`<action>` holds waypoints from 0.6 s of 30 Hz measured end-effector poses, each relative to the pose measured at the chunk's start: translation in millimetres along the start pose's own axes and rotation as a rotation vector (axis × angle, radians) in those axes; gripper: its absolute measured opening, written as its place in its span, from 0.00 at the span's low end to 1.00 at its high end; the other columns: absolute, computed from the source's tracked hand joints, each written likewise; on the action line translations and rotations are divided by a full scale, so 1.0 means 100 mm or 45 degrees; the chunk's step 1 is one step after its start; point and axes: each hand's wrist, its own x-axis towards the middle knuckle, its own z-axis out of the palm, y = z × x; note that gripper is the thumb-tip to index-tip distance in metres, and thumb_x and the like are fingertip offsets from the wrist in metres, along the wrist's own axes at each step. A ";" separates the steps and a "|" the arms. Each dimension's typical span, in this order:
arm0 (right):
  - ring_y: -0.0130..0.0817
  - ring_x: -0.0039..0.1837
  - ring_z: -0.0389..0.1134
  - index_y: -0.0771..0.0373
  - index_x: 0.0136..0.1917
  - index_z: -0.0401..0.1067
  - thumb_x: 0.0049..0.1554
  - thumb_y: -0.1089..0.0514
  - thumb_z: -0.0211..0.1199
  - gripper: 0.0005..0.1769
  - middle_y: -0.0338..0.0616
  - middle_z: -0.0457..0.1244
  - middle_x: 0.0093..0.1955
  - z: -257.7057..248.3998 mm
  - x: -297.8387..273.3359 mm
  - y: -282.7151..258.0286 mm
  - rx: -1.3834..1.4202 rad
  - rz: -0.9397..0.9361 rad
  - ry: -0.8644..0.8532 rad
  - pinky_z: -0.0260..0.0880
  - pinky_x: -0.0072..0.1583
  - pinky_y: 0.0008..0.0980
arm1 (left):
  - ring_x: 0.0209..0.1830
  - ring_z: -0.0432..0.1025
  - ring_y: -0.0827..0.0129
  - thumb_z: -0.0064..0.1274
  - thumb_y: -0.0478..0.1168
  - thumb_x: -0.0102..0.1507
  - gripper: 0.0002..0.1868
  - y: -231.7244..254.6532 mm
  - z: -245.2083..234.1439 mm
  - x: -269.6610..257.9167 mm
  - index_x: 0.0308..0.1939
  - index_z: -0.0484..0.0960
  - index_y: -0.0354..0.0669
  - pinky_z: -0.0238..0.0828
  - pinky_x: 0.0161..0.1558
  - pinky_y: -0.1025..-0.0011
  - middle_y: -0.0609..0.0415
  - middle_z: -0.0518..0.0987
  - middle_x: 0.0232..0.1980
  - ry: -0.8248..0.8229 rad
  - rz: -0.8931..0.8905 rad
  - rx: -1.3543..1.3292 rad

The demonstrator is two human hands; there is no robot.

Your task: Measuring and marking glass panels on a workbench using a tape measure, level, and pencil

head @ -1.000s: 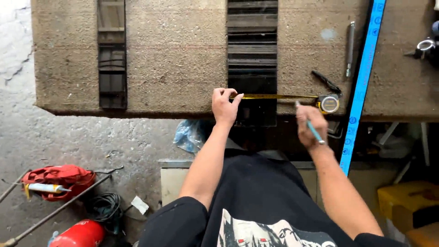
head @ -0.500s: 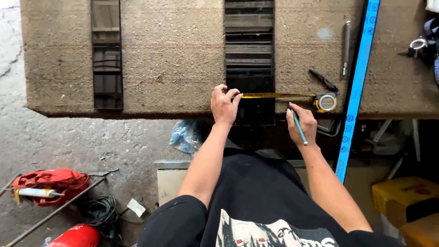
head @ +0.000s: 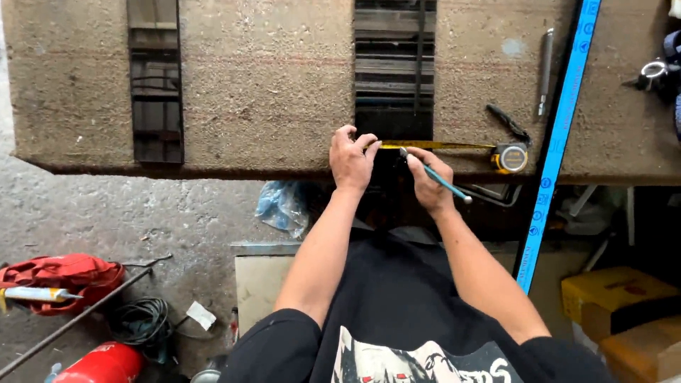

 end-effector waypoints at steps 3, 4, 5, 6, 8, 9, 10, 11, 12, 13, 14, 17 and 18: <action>0.47 0.56 0.73 0.57 0.57 0.82 0.63 0.57 0.64 0.11 0.53 0.72 0.48 0.04 0.03 0.01 -0.005 0.019 -0.019 0.72 0.58 0.46 | 0.44 0.72 0.60 0.66 0.55 0.57 0.09 0.01 -0.01 0.03 0.37 0.84 0.66 0.75 0.42 0.60 0.60 0.70 0.53 0.003 -0.014 -0.010; 0.46 0.56 0.73 0.58 0.57 0.81 0.63 0.58 0.64 0.11 0.53 0.72 0.49 0.05 0.03 0.04 -0.001 0.028 -0.021 0.72 0.58 0.46 | 0.45 0.72 0.61 0.66 0.55 0.56 0.09 0.01 0.00 0.02 0.37 0.84 0.66 0.74 0.43 0.60 0.61 0.70 0.54 -0.006 -0.026 -0.012; 0.44 0.56 0.73 0.58 0.57 0.81 0.63 0.58 0.63 0.11 0.52 0.72 0.49 0.05 0.03 0.06 0.001 0.036 -0.018 0.72 0.58 0.45 | 0.45 0.72 0.61 0.66 0.55 0.56 0.08 0.02 0.01 0.03 0.36 0.84 0.67 0.74 0.43 0.61 0.61 0.70 0.54 -0.016 -0.034 -0.017; 0.44 0.56 0.73 0.58 0.57 0.81 0.63 0.58 0.63 0.11 0.52 0.72 0.49 0.07 0.03 0.06 -0.002 0.040 -0.023 0.72 0.58 0.45 | 0.45 0.72 0.61 0.66 0.55 0.56 0.08 0.01 0.00 0.02 0.36 0.84 0.67 0.74 0.43 0.61 0.61 0.70 0.54 -0.019 -0.040 -0.017; 0.36 0.53 0.73 0.59 0.58 0.81 0.64 0.59 0.63 0.11 0.50 0.72 0.46 0.08 0.05 0.07 0.008 0.048 -0.019 0.71 0.55 0.43 | 0.46 0.72 0.60 0.65 0.55 0.57 0.08 0.01 0.00 0.02 0.36 0.84 0.67 0.74 0.43 0.61 0.61 0.69 0.54 -0.027 -0.033 -0.015; 0.36 0.53 0.73 0.59 0.58 0.81 0.64 0.59 0.63 0.11 0.50 0.72 0.46 0.08 0.05 0.07 0.005 0.054 -0.019 0.71 0.55 0.43 | 0.46 0.72 0.60 0.65 0.55 0.57 0.08 0.01 0.01 0.02 0.36 0.84 0.67 0.74 0.43 0.61 0.61 0.69 0.54 -0.033 -0.035 -0.017; 0.36 0.53 0.72 0.59 0.58 0.81 0.63 0.59 0.63 0.11 0.50 0.72 0.46 0.09 0.05 0.07 0.004 0.059 -0.015 0.71 0.55 0.43 | 0.46 0.72 0.60 0.65 0.55 0.57 0.08 0.01 0.01 0.02 0.36 0.84 0.67 0.74 0.43 0.61 0.61 0.69 0.54 -0.037 -0.043 -0.021; 0.35 0.53 0.72 0.60 0.58 0.81 0.63 0.59 0.64 0.11 0.49 0.72 0.46 0.10 0.05 0.07 0.005 0.063 -0.011 0.71 0.55 0.42 | 0.46 0.72 0.60 0.66 0.55 0.57 0.08 0.01 0.01 0.03 0.36 0.84 0.67 0.74 0.43 0.61 0.62 0.69 0.54 -0.039 -0.049 -0.024; 0.35 0.53 0.72 0.60 0.58 0.81 0.63 0.59 0.64 0.11 0.49 0.72 0.46 0.10 0.04 0.05 0.004 0.066 -0.011 0.71 0.55 0.42 | 0.46 0.72 0.60 0.66 0.55 0.57 0.08 0.01 -0.01 0.02 0.36 0.84 0.67 0.74 0.43 0.61 0.62 0.69 0.54 -0.042 -0.050 -0.024; 0.35 0.53 0.72 0.60 0.58 0.81 0.63 0.60 0.64 0.11 0.50 0.71 0.45 0.11 0.04 0.02 0.011 0.068 -0.009 0.71 0.55 0.42 | 0.46 0.72 0.60 0.66 0.54 0.57 0.07 0.02 -0.02 0.02 0.36 0.84 0.67 0.74 0.44 0.61 0.62 0.69 0.54 -0.048 -0.055 -0.029; 0.34 0.53 0.72 0.61 0.58 0.81 0.64 0.60 0.64 0.11 0.50 0.71 0.45 0.11 0.05 -0.01 0.018 0.069 -0.007 0.72 0.54 0.42 | 0.46 0.72 0.60 0.66 0.54 0.57 0.07 0.03 -0.03 0.03 0.36 0.84 0.67 0.74 0.44 0.61 0.62 0.69 0.54 -0.054 -0.061 -0.034; 0.35 0.52 0.72 0.61 0.57 0.81 0.63 0.60 0.64 0.11 0.51 0.71 0.45 0.11 0.04 0.04 0.015 0.072 -0.010 0.71 0.54 0.42 | 0.47 0.71 0.60 0.66 0.54 0.57 0.07 0.01 0.01 0.02 0.36 0.84 0.67 0.73 0.44 0.61 0.62 0.69 0.54 -0.059 -0.063 -0.029; 0.35 0.52 0.72 0.61 0.57 0.81 0.63 0.60 0.64 0.11 0.51 0.71 0.45 0.10 0.04 0.02 0.014 0.074 -0.011 0.71 0.54 0.42 | 0.47 0.71 0.60 0.66 0.54 0.57 0.07 0.01 0.00 0.02 0.36 0.84 0.67 0.73 0.44 0.61 0.62 0.69 0.54 -0.061 -0.066 -0.029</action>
